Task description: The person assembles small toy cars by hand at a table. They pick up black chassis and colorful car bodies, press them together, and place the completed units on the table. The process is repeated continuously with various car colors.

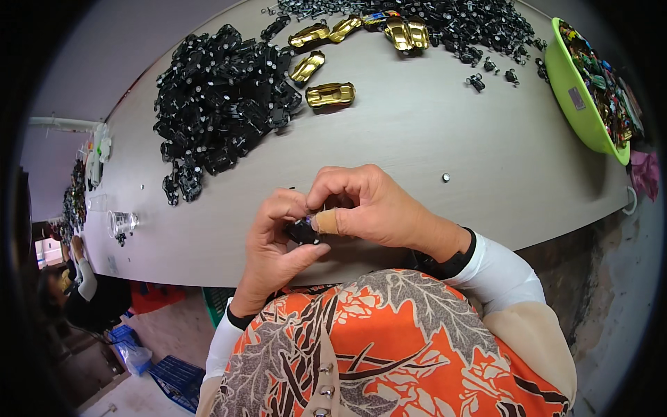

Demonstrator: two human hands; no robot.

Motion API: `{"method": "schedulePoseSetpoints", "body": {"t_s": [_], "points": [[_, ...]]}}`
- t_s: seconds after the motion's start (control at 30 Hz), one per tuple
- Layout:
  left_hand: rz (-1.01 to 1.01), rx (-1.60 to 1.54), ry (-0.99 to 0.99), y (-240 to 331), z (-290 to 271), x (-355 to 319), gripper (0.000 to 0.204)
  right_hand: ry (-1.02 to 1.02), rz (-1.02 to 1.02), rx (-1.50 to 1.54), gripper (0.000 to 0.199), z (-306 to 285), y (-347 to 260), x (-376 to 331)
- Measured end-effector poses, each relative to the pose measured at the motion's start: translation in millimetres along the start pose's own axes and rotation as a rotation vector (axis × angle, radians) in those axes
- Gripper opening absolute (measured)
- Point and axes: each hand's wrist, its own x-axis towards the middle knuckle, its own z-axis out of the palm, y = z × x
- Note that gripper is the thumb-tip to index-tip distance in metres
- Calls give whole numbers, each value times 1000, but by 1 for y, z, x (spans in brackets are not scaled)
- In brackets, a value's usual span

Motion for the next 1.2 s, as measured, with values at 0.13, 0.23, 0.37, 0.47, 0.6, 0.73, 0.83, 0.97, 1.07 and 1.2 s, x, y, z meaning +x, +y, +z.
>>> {"method": "schedulePoseSetpoints", "body": {"t_s": [0.13, 0.23, 0.37, 0.47, 0.6, 0.73, 0.83, 0.97, 1.07, 1.2], "points": [[6, -87, 46, 6, 3, 2, 40, 20, 111, 85, 12, 0, -4, 0], [19, -141, 64, 4, 3, 1, 41, 23, 147, 115, 11, 1, -6, 0], [71, -119, 57, -1, 4, 2, 43, 51, 150, 115, 9, 2, -6, -2], [97, -86, 53, -2, 5, 0, 45, 72, 185, 162, 8, 4, -7, -2], [130, -44, 45, -3, 5, -2, 46, 75, 198, 210, 8, 6, -6, -4], [201, 57, 29, -5, 2, -2, 48, 61, 204, 202, 9, 5, -8, -5], [217, 71, 36, -5, 3, -4, 48, 50, 189, 184, 9, 6, -9, -4], [212, 77, 47, -5, 5, -4, 47, 36, 189, 210, 10, 5, -7, -4], [217, 106, 25, -5, 4, -2, 44, 35, 229, 301, 11, 3, -6, -5], [-47, -39, 44, 5, 10, -1, 40, 70, 241, 346, 12, 2, -4, -7]]}}
